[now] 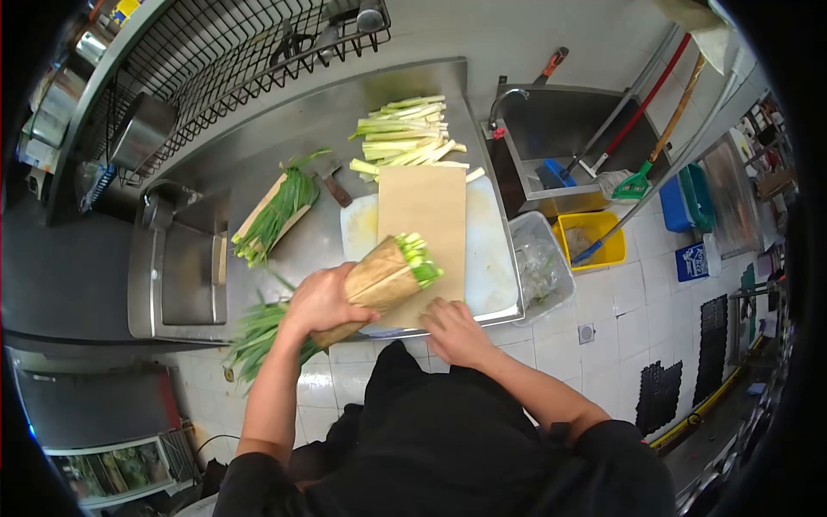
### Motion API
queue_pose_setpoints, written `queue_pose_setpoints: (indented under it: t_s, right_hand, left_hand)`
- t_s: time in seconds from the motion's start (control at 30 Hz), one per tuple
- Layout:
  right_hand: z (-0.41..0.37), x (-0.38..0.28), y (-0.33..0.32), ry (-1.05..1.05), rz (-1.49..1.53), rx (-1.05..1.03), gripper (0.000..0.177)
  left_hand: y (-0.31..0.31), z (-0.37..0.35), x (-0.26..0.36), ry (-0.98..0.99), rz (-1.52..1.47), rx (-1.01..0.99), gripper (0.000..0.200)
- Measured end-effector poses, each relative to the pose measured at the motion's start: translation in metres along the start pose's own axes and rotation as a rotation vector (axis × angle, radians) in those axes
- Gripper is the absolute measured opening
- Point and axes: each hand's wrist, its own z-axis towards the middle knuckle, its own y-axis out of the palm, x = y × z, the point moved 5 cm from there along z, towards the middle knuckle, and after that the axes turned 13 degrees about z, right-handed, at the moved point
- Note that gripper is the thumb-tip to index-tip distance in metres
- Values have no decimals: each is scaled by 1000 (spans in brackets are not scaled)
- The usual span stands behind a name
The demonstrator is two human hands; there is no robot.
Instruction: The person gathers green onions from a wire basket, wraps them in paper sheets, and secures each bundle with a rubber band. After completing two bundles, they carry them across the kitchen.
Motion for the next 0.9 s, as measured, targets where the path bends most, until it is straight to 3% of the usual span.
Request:
queue_pose_setpoints:
  t_s: [0.07, 0.17, 0.27, 0.33, 0.37, 0.43, 0.57, 0.77, 0.9]
  right_hand:
    - [-22, 5, -21, 55, 71, -21, 36]
    - [-28, 5, -64, 156, 120, 147, 43]
    - [-6, -10, -104, 128, -27, 264, 53]
    - [22, -17, -102, 111, 4, 126, 60]
    - [29, -14, -94, 148, 16, 43, 77]
    - [44, -11, -81, 202, -9, -36, 86]
    - [62, -12, -44, 303, -155, -221, 110]
    - [75, -19, -28, 355, -358, -285, 114]
    - [75, -21, -26, 443, -308, -365, 112]
  left_hand:
    - [13, 18, 16, 22, 7, -60, 78]
    - [35, 50, 35, 113, 104, -210, 77]
    - [68, 78, 46, 265, 44, -388, 73]
    - [101, 94, 45, 423, -51, -590, 70]
    - [101, 100, 44, 433, -52, -589, 70]
    - [109, 104, 38, 410, -205, -779, 70]
    - [106, 109, 36, 492, -148, -764, 66]
    - [114, 116, 32, 570, -105, -786, 66]
    - [128, 114, 33, 582, -80, -915, 63]
